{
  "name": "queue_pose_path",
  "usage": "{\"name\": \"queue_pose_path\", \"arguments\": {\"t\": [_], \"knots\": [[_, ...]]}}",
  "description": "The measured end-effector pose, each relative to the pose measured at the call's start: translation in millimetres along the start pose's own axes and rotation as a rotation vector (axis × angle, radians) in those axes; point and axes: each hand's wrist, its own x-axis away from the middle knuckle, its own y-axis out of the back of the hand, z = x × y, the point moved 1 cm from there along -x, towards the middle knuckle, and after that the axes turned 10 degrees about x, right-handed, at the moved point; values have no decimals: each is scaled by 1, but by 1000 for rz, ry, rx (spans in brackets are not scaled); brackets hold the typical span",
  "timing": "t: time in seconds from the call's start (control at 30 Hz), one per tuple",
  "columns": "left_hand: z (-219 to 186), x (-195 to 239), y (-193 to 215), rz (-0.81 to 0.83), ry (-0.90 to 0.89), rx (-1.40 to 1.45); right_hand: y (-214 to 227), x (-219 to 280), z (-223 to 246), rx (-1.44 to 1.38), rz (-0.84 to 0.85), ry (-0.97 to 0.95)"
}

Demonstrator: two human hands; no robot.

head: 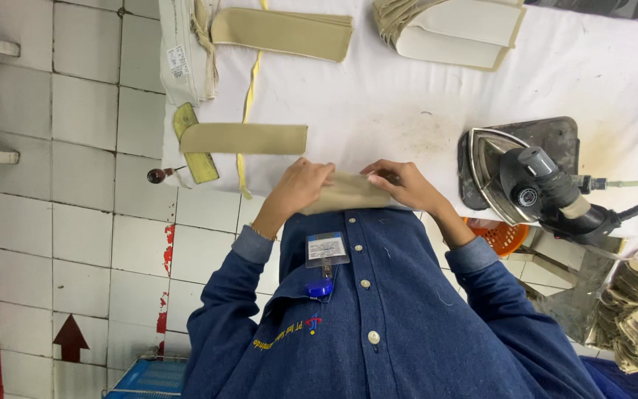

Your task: The person irons beige fabric pieces on a white-covered ironing board. They repeatedly pick up a piece, iron it on both sides, and place it on a growing stack of finished pieces.

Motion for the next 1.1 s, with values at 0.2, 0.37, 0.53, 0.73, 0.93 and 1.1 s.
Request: {"name": "queue_pose_path", "arguments": {"t": [0.2,0.37,0.53,0.73,0.93,1.1], "knots": [[20,-12,-13,-151,167,54,-16,-32,-64,341,-122,-6],[89,24,65,-678,168,-116,-12,-31,-68,436,-127,-50],[115,36,107,-542,237,-247,-11,-33,-66,415,-136,-37],[111,37,116,-378,201,-217,-11,-29,-73,364,-172,-81],[90,-47,181,-469,25,29,-12,-34,-78,239,-135,-126],[97,-131,194,-525,-107,-302,-3,-35,-78,226,-195,-115]]}}
